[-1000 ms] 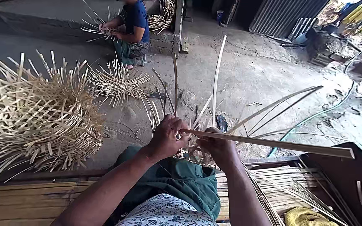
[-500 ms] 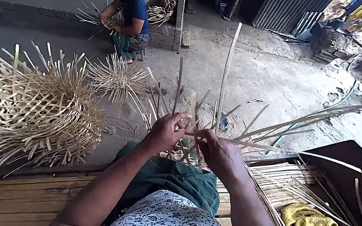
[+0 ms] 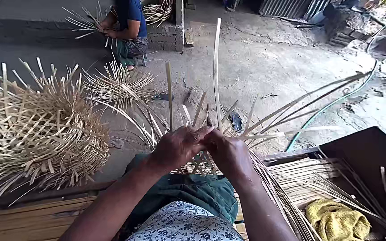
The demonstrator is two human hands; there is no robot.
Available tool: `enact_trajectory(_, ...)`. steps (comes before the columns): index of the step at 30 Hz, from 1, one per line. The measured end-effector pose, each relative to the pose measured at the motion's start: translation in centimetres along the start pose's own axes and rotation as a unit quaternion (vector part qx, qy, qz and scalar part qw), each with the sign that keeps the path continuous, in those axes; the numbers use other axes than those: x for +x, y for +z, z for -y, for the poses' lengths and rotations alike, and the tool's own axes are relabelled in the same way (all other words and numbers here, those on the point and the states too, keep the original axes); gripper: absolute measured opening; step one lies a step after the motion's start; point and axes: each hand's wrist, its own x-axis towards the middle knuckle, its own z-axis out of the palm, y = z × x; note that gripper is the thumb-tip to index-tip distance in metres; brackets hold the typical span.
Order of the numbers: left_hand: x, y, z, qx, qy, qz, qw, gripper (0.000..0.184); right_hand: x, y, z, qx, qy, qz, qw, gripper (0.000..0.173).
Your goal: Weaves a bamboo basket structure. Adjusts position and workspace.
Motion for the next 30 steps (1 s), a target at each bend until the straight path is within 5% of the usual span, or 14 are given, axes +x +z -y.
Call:
enact_trajectory(5,1.7,-0.2,2.8,0.115,0.02,0.126,0.985,0.042,-0.3,1.4,-1.5,0.016,-0.002,-0.108,0.994,0.02)
enact_trajectory(10,2.1,0.1,5.3,0.022,-0.064,0.205,0.976,0.038,0.0,2.7,-2.2,0.018,0.058,0.017,0.998,0.03)
enact_trajectory(14,1.6,-0.2,4.6,-0.06,-0.079,0.17,0.98,0.03,-0.2,4.7,-2.7,0.002,0.004,-0.069,0.998,0.024)
enact_trajectory(17,1.7,-0.9,4.9,0.008,-0.051,0.065,0.997,0.027,-0.3,4.7,-2.8,-0.023,-0.005,-0.038,0.999,0.023)
enact_trajectory(21,2.4,-2.1,6.7,0.105,-0.067,0.148,0.981,0.048,-1.1,4.4,-2.6,-0.016,-0.001,-0.004,1.0,0.025)
enact_trajectory(30,3.3,-2.1,7.0,0.109,-0.033,0.193,0.975,0.057,-1.6,2.6,-2.5,0.064,0.0,0.073,0.995,0.023)
